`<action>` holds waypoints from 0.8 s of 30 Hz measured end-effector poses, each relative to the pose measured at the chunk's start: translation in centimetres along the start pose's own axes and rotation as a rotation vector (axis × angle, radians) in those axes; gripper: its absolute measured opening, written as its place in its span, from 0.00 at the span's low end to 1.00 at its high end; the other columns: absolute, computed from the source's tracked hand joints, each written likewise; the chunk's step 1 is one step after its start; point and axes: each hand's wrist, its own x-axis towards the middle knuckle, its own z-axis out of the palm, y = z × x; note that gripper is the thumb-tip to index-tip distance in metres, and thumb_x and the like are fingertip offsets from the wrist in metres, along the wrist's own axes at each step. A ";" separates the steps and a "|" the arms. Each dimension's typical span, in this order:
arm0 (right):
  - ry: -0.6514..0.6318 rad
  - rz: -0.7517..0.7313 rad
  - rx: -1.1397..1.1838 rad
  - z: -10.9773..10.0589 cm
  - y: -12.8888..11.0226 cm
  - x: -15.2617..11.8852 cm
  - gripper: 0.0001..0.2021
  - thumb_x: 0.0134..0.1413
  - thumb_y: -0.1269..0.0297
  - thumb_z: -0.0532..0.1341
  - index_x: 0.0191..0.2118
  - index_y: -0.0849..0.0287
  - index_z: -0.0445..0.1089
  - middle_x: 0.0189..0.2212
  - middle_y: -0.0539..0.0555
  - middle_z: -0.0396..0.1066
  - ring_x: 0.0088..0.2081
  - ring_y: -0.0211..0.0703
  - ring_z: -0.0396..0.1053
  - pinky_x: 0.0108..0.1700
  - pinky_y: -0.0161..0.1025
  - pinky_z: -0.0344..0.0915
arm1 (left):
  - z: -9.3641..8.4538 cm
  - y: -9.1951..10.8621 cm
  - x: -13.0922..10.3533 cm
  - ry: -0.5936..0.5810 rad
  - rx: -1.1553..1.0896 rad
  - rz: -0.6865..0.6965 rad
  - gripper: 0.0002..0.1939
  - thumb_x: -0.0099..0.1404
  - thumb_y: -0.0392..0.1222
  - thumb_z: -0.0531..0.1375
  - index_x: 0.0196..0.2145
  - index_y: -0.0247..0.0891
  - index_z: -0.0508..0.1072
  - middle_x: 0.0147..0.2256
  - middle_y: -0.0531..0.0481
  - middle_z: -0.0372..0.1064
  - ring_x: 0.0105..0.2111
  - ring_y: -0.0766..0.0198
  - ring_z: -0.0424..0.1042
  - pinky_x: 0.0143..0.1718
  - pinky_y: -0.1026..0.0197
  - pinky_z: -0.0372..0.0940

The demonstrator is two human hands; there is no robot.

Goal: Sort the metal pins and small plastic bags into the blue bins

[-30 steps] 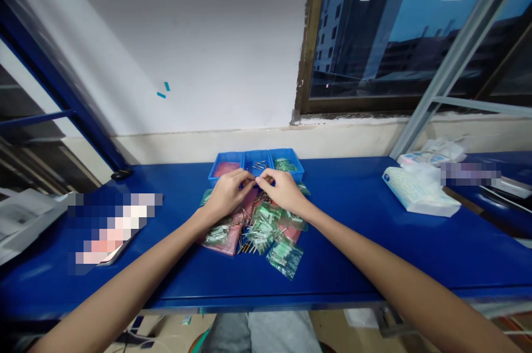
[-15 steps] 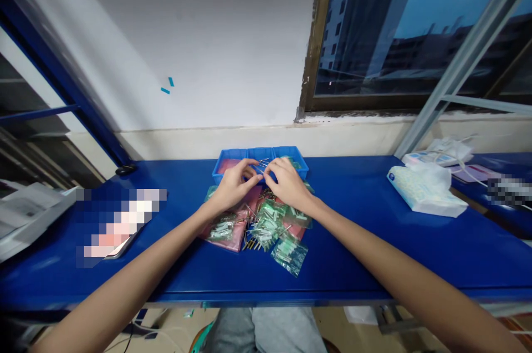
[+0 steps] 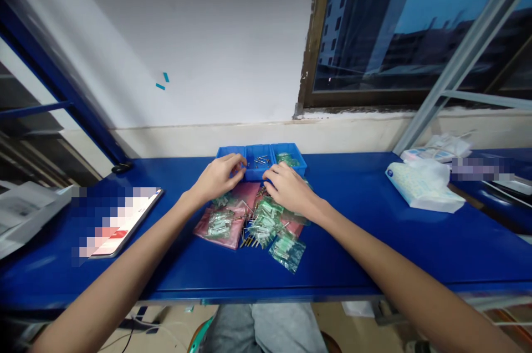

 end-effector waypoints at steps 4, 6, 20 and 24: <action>-0.052 0.049 0.014 -0.3 1.0 -0.1 0.08 0.62 0.69 0.57 0.39 0.54 0.75 0.36 0.56 0.74 0.42 0.52 0.68 0.45 0.49 0.64 | 1.2 0.4 -0.1 -0.101 -0.017 0.062 0.11 0.68 0.37 0.54 0.43 0.38 0.74 0.34 0.46 0.72 0.33 0.60 0.71 0.37 0.58 0.65; -0.066 0.064 -0.002 -0.2 1.4 0.0 0.09 0.62 0.70 0.57 0.39 0.54 0.75 0.36 0.57 0.75 0.42 0.52 0.69 0.45 0.48 0.64 | 2.1 0.9 -0.3 -0.160 -0.018 0.082 0.11 0.68 0.39 0.54 0.42 0.39 0.76 0.35 0.45 0.73 0.33 0.60 0.72 0.37 0.58 0.66; -0.112 0.039 -0.015 1.0 1.7 -0.3 0.10 0.63 0.71 0.55 0.37 0.56 0.74 0.33 0.57 0.73 0.38 0.51 0.68 0.41 0.47 0.62 | 3.9 1.1 -0.6 -0.274 -0.050 0.021 0.15 0.71 0.47 0.55 0.45 0.40 0.79 0.38 0.44 0.76 0.38 0.56 0.75 0.42 0.55 0.68; -0.104 0.043 -0.005 1.0 1.5 -0.2 0.10 0.63 0.71 0.56 0.36 0.56 0.75 0.33 0.57 0.73 0.38 0.50 0.68 0.41 0.46 0.61 | 4.4 1.0 -0.7 -0.269 -0.067 0.016 0.15 0.70 0.46 0.55 0.44 0.38 0.79 0.37 0.43 0.75 0.37 0.56 0.74 0.41 0.55 0.68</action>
